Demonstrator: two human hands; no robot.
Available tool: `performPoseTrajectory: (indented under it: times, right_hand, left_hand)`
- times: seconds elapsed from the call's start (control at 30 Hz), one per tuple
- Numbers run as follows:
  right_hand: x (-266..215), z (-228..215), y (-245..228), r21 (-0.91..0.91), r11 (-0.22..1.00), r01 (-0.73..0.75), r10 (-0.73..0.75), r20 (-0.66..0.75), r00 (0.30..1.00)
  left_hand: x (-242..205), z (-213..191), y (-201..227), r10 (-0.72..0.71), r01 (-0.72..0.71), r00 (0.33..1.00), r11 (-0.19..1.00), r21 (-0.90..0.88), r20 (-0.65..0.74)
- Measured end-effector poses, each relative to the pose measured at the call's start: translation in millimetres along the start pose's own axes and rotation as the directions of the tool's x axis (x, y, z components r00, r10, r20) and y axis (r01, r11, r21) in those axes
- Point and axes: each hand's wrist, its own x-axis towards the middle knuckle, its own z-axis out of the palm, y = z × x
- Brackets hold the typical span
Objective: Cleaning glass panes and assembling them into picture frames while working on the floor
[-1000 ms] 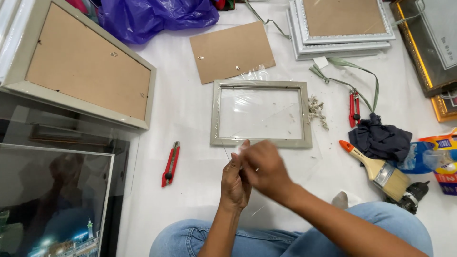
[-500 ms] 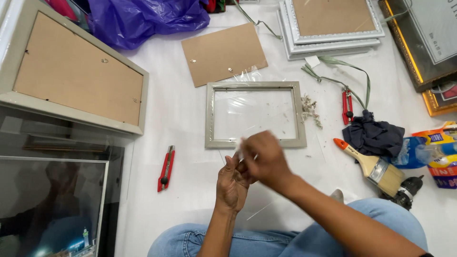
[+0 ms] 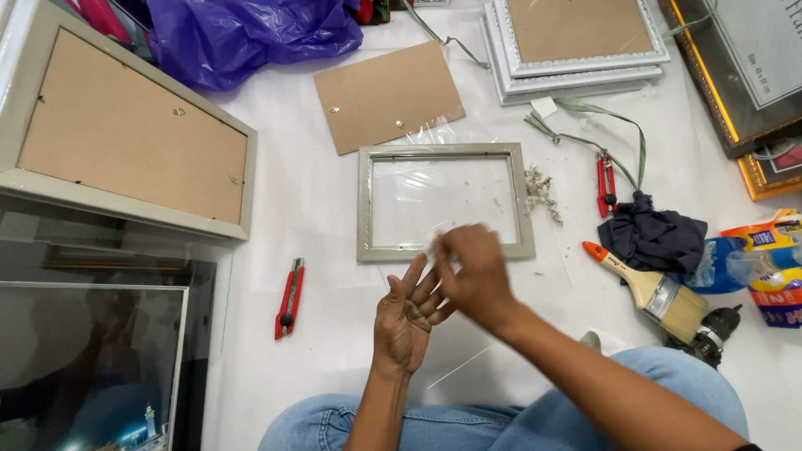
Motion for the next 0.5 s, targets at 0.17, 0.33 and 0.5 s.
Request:
performPoseTrajectory:
  times: [0.17, 0.33, 0.5]
  right_hand:
    - [-2.9, 5.0, 42.4, -0.192, 0.967, 0.165, -0.164, 0.025, 0.986]
    - [-1.1, -22.2, 144.9, -0.416, 0.819, -0.395, 0.362, -0.158, 0.919]
    - [-9.6, 13.9, 25.3, -0.082, 0.995, 0.061, -0.065, -0.045, 0.997]
  left_hand:
    - [0.2, -12.0, -3.9, 0.033, -0.037, 0.997, 0.998, -0.051, -0.070]
    - [0.2, -9.3, 5.8, -0.031, 0.024, 0.991, 0.998, -0.055, -0.128]
    - [-0.5, 13.3, 1.6, -0.022, 0.018, 0.989, 0.999, -0.032, -0.145]
